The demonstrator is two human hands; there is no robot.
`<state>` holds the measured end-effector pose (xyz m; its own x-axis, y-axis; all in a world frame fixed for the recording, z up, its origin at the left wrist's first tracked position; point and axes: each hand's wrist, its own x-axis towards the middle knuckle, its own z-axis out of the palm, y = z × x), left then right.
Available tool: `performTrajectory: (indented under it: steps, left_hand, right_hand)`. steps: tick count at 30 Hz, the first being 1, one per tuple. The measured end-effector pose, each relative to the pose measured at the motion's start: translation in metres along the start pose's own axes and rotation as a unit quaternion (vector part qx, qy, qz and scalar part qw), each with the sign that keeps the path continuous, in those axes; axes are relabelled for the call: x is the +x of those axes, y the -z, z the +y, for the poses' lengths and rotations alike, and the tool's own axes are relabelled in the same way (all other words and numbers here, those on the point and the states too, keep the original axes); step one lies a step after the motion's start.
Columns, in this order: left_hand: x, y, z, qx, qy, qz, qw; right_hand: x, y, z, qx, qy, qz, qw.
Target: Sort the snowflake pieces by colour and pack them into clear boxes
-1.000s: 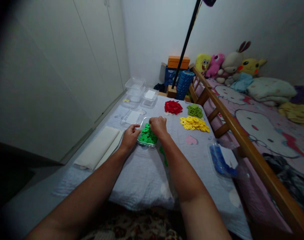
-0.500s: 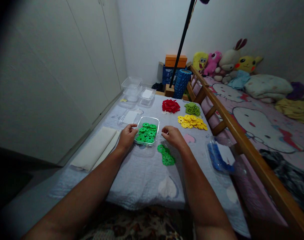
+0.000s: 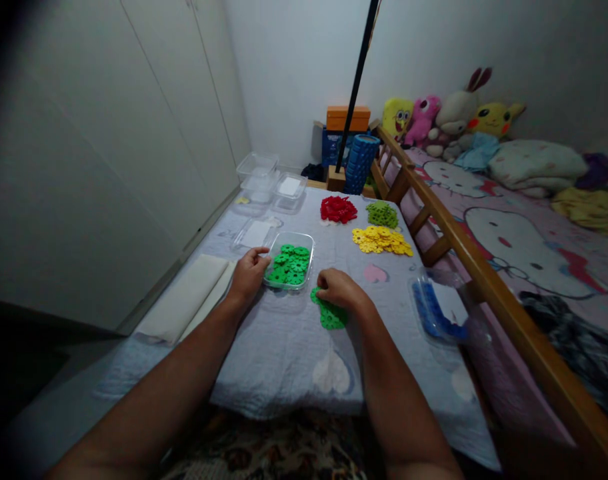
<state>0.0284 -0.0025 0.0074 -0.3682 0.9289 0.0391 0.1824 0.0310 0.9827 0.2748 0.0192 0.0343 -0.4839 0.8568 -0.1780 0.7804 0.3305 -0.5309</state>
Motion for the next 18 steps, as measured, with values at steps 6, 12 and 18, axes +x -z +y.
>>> performTrajectory:
  steps: [6,12,18]
  left_hand:
    - [0.000,0.000,0.003,-0.005,0.003,-0.001,1.000]
    - [0.001,0.000,-0.001,-0.005,-0.001,-0.002,1.000]
    - [0.001,-0.001,-0.002,-0.005,-0.002,-0.001,1.000]
  right_hand:
    - [-0.003,0.001,0.010,0.192,-0.011,-0.006,0.981]
    - [-0.003,0.012,0.015,0.320,0.000,0.103,0.942]
    - [0.007,0.015,-0.011,0.310,0.038,0.179,0.933]
